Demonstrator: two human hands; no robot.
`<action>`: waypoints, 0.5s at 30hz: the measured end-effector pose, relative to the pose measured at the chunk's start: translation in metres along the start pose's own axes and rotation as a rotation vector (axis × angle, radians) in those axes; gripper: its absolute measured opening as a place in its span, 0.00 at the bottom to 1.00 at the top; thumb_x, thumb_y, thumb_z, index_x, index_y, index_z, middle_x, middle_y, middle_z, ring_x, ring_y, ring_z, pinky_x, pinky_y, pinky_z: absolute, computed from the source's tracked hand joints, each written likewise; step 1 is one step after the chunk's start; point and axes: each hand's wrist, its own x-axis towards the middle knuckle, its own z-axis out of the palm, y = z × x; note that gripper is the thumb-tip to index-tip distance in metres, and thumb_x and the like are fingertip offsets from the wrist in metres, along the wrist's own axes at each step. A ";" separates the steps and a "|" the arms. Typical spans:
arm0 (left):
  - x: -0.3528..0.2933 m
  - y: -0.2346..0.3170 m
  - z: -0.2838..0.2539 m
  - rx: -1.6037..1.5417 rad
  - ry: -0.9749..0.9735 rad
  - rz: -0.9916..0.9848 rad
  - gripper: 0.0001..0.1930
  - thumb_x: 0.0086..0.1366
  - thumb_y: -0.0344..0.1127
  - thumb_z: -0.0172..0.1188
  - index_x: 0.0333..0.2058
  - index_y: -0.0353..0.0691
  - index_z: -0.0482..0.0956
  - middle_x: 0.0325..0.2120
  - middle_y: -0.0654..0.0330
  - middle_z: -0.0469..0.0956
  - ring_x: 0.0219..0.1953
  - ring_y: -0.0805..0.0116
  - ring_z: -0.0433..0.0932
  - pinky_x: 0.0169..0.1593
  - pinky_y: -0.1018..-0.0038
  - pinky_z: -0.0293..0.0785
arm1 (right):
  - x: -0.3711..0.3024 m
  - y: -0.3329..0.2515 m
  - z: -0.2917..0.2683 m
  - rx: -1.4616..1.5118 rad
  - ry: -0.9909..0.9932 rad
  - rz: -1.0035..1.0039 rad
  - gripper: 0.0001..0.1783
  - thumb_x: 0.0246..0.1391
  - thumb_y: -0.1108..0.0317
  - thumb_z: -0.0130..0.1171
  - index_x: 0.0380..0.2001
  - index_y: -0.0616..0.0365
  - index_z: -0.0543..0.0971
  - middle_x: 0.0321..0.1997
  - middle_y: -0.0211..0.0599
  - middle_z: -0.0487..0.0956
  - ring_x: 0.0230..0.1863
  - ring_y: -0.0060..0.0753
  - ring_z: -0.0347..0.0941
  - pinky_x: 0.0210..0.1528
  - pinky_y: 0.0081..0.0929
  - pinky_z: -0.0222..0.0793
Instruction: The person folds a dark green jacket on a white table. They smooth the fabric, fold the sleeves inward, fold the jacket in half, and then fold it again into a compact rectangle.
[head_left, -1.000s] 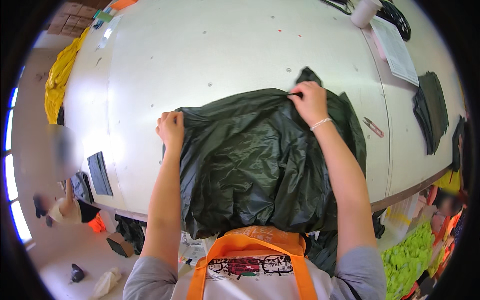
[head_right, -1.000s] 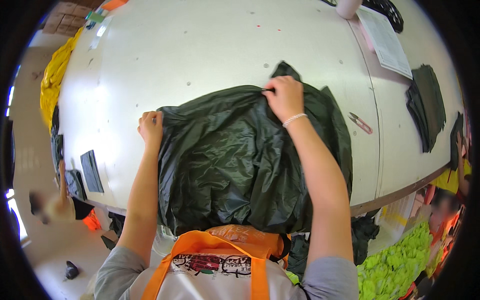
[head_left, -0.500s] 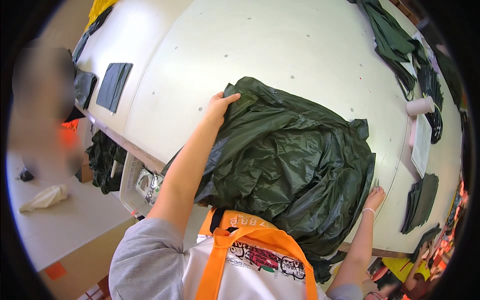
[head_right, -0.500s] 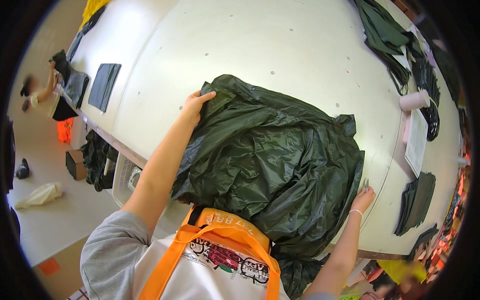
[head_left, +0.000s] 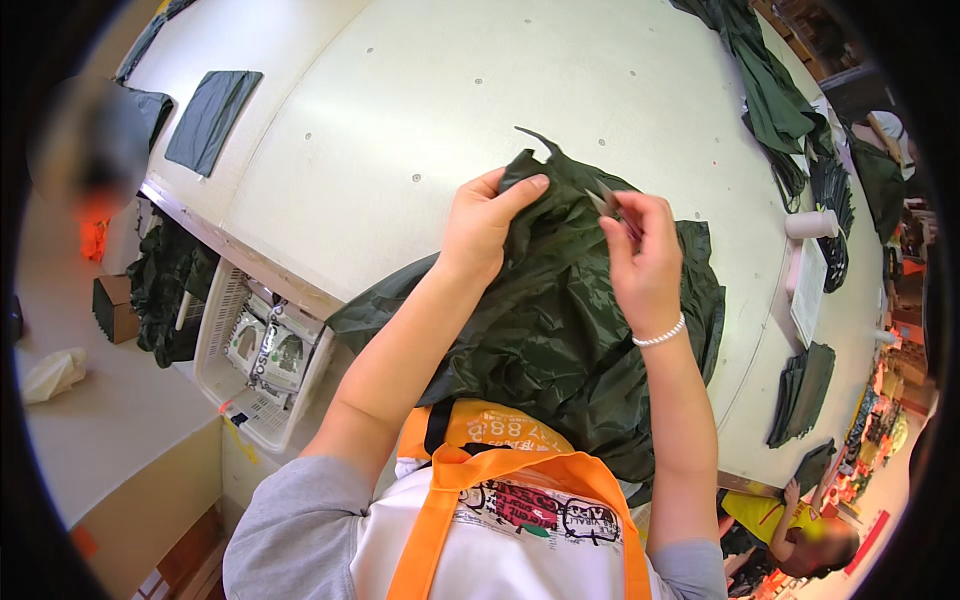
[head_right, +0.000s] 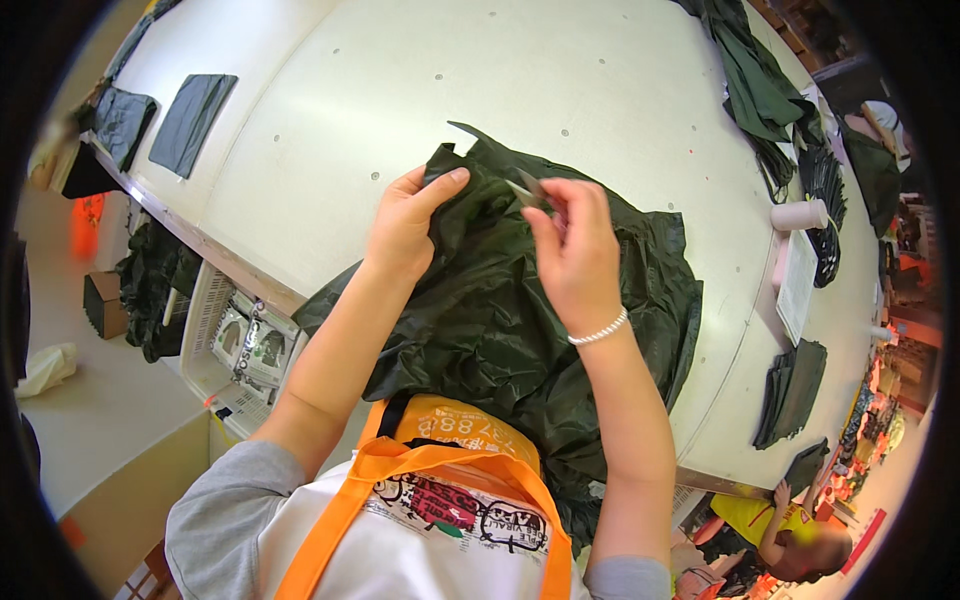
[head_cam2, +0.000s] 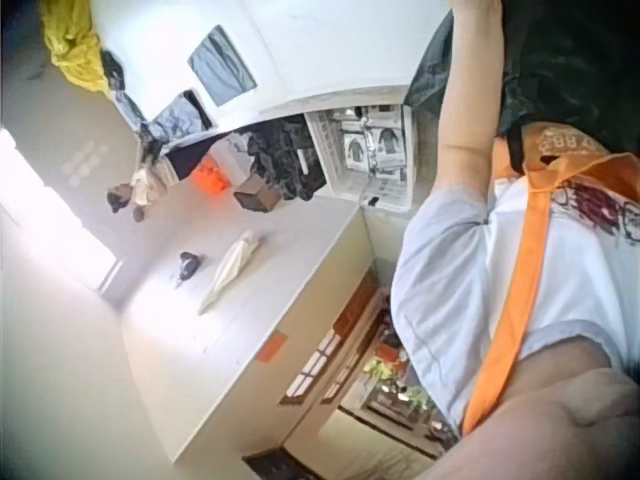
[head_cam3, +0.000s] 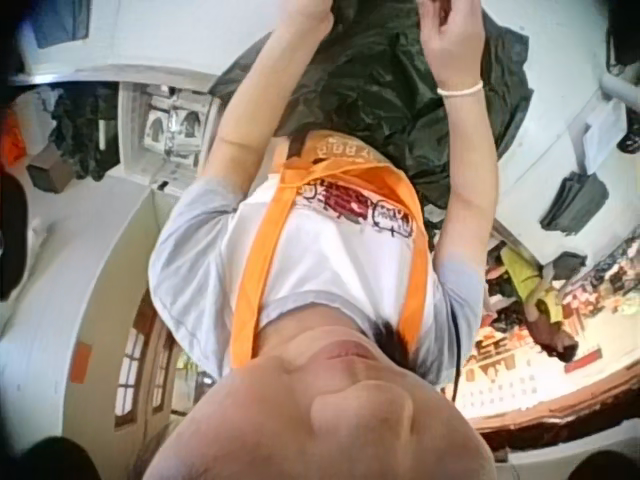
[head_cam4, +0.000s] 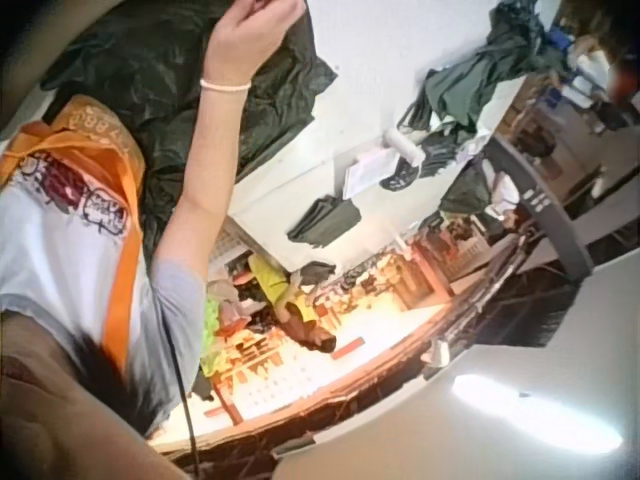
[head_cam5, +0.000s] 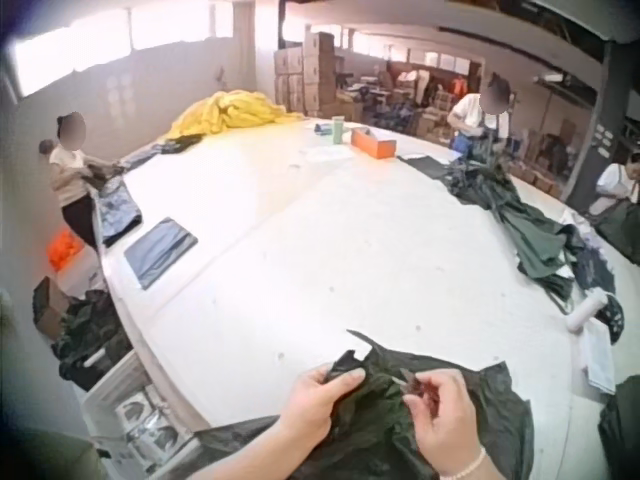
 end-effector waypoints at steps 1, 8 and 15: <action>-0.004 0.002 0.001 -0.005 -0.011 -0.001 0.08 0.57 0.29 0.62 0.34 0.31 0.79 0.29 0.60 0.80 0.30 0.75 0.77 0.36 0.77 0.75 | 0.005 -0.008 0.008 -0.027 -0.009 -0.084 0.14 0.52 0.72 0.61 0.41 0.62 0.72 0.37 0.38 0.72 0.28 0.29 0.68 0.32 0.22 0.68; -0.015 0.015 -0.001 -0.135 -0.090 -0.105 0.08 0.59 0.29 0.59 0.35 0.31 0.78 0.31 0.58 0.80 0.31 0.74 0.78 0.36 0.77 0.75 | 0.012 -0.034 0.020 -0.184 -0.007 -0.203 0.14 0.52 0.72 0.61 0.41 0.61 0.72 0.39 0.39 0.73 0.28 0.30 0.69 0.30 0.24 0.69; -0.014 0.015 -0.002 -0.225 -0.121 -0.178 0.08 0.60 0.30 0.59 0.36 0.31 0.78 0.31 0.58 0.80 0.31 0.73 0.78 0.37 0.77 0.76 | 0.012 -0.035 0.031 -0.146 0.056 -0.223 0.13 0.53 0.72 0.60 0.41 0.62 0.71 0.40 0.40 0.72 0.33 0.34 0.72 0.34 0.24 0.72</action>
